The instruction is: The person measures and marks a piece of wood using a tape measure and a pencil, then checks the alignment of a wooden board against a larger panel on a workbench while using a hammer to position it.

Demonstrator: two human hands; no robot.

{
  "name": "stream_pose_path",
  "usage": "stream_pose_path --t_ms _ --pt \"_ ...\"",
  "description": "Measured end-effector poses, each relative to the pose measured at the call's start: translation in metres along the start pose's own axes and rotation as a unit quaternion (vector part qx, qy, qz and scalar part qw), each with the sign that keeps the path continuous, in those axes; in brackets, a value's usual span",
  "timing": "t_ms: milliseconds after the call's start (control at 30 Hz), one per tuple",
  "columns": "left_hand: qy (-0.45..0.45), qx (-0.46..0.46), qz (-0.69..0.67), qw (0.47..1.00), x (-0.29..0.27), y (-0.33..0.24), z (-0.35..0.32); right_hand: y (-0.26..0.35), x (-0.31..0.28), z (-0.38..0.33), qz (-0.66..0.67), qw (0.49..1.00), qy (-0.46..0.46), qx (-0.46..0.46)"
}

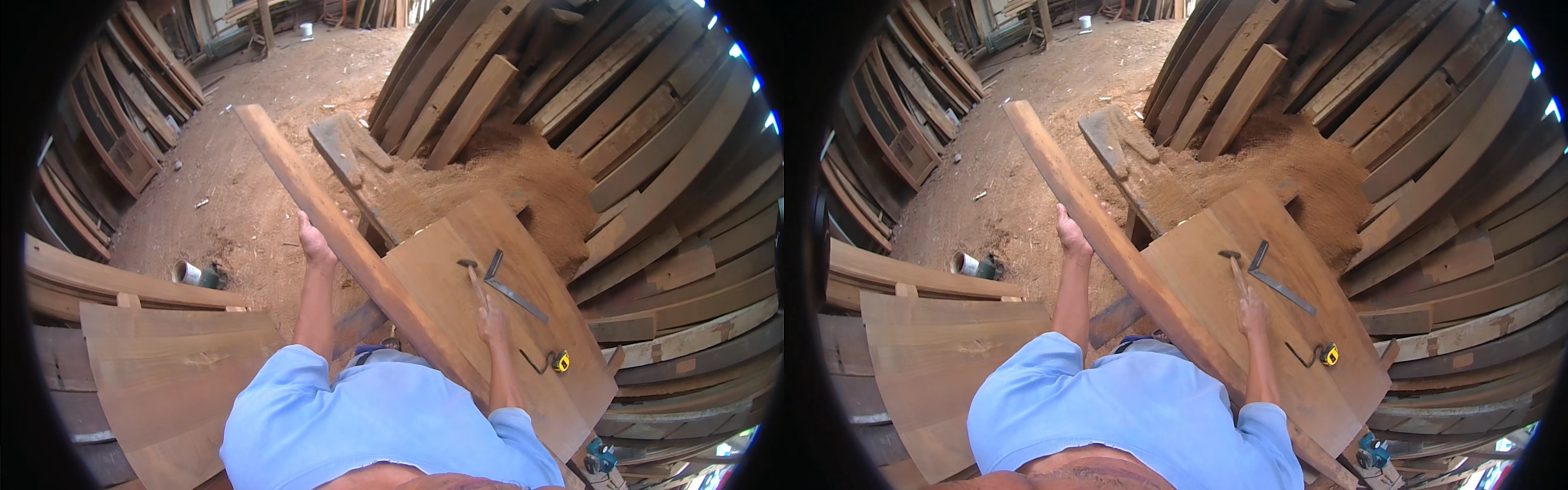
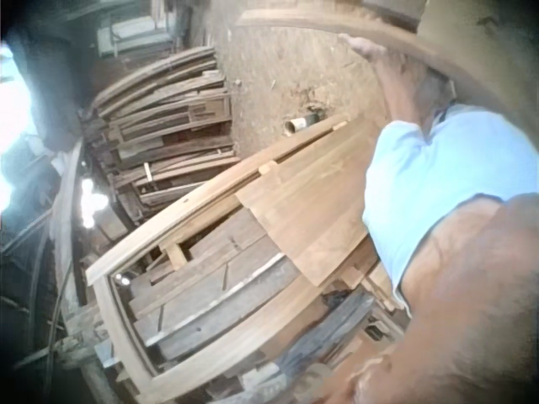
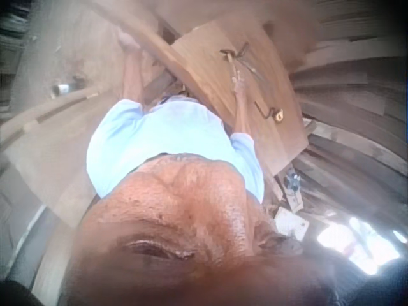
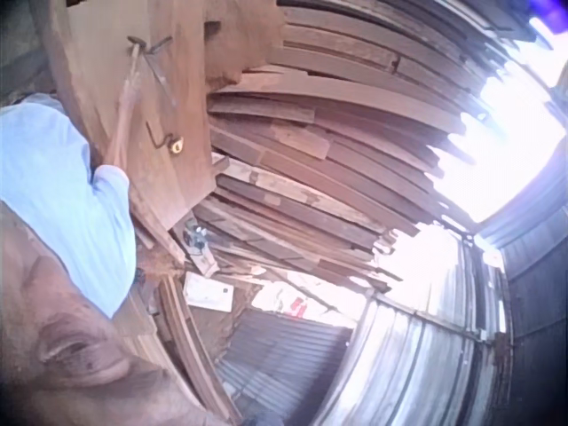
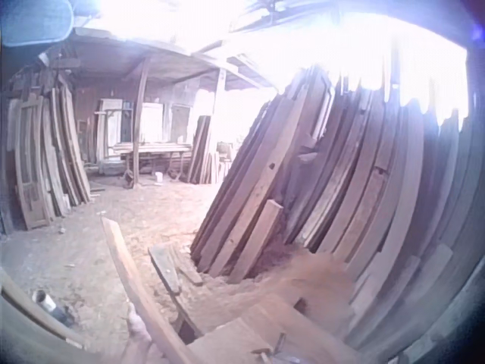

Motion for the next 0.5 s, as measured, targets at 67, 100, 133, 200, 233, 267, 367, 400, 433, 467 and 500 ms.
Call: stream_pose_path --t_ms 67,100,133,200,233,267,367,400,433,467,500 --pt "0.012 -0.002 0.023 1.0 -0.014 0.003 0.009 -0.031 0.007 -0.023 -0.001 0.999 -0.013 0.03" --pt "0.02 -0.004 0.034 0.999 -0.03 0.005 0.02 -0.042 0.009 -0.032 0.0 0.999 -0.02 0.048" --pt "0.028 -0.017 0.042 0.999 -0.03 0.011 0.023 -0.054 0.011 -0.039 0.025 0.998 -0.009 0.05" --pt "-0.063 -0.036 0.068 0.995 -0.024 0.017 0.022 -0.08 0.012 -0.056 0.074 0.995 0.006 0.062" --pt "-0.082 -0.024 0.089 0.992 -0.022 0.015 0.02 -0.086 0.011 -0.066 0.062 0.996 -0.003 0.063" --pt "-0.099 -0.009 0.11 0.989 -0.021 0.014 0.021 -0.087 0.011 -0.073 0.05 0.997 -0.012 0.062" --pt "-0.131 0.015 0.168 0.977 -0.031 0.011 0.03 -0.07 -0.025 -0.096 0.136 0.974 0.156 0.088" --pt "-0.133 0.014 0.18 0.974 -0.037 0.012 0.036 -0.063 -0.039 -0.109 0.185 0.947 0.241 0.1" --pt "-0.137 0.016 0.19 0.972 -0.044 0.014 0.043 -0.064 -0.04 -0.121 0.203 0.937 0.272 0.084" --pt "-0.144 0.02 0.198 0.969 -0.053 0.018 0.048 -0.067 -0.037 -0.137 0.22 0.925 0.304 0.065" --pt "-0.161 0.029 0.217 0.962 -0.06 0.028 0.054 -0.067 -0.035 -0.152 0.232 0.912 0.337 0.044"
Point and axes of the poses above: each hand's wrist, its own z-axis towards the middle knuckle, its own x-axis out of the palm, y = z × x, the point moved 2 cm from there along z, towards the middle knuckle
